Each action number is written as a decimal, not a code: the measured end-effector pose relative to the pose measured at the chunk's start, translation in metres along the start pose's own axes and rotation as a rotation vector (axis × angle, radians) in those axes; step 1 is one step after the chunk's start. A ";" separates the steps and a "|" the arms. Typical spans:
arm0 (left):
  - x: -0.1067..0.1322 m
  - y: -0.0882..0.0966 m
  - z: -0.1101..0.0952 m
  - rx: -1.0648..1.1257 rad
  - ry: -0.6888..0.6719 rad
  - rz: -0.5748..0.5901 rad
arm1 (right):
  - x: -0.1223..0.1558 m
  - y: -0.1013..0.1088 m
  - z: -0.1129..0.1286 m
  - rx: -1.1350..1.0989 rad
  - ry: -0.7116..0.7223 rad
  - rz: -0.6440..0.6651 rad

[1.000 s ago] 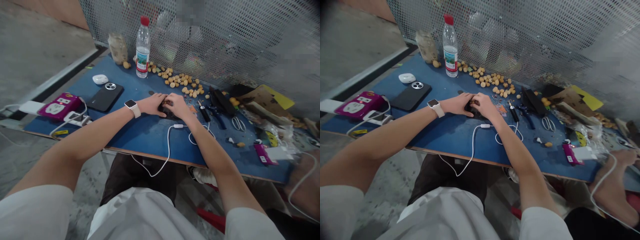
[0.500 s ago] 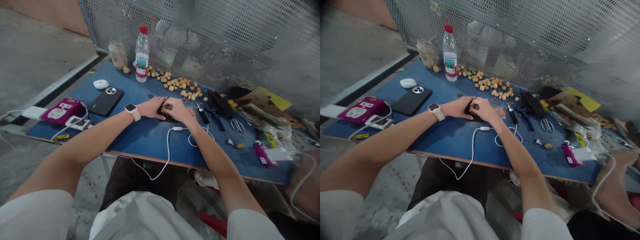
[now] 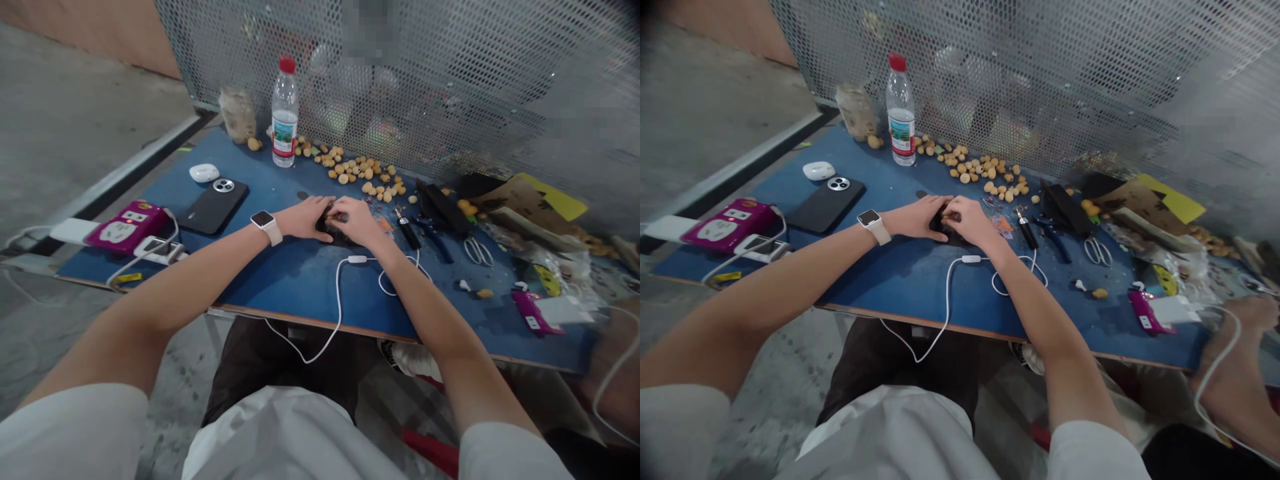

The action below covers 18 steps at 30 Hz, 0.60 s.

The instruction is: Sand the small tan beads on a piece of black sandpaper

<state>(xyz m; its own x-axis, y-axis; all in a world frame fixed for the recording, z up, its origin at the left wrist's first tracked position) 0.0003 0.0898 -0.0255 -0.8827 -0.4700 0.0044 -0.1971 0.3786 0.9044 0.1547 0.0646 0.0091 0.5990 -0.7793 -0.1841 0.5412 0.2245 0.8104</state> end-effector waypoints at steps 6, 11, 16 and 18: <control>0.000 -0.002 0.004 0.012 0.010 -0.016 | 0.002 0.002 0.002 -0.009 -0.059 0.006; 0.001 -0.001 0.004 0.003 -0.015 -0.029 | 0.005 -0.005 0.015 -0.001 -0.041 0.105; 0.001 0.001 0.001 0.009 0.034 -0.013 | -0.002 0.009 0.000 0.070 -0.069 -0.012; 0.001 0.002 0.000 0.015 0.067 0.000 | -0.004 0.012 -0.006 0.083 -0.094 -0.041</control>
<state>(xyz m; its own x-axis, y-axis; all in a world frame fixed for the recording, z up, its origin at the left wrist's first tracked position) -0.0011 0.0904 -0.0237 -0.8524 -0.5219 0.0335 -0.2035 0.3900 0.8980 0.1623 0.0736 0.0158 0.5174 -0.8390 -0.1687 0.5111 0.1448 0.8472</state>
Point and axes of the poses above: each hand's wrist, its own x-axis away from the middle knuckle, its own y-axis out of the back of the hand, z = x × y, the point moved 8 cm from there along -x, towards the middle knuckle, and after that the axes turned 13 degrees about z, right-handed, at the moved point
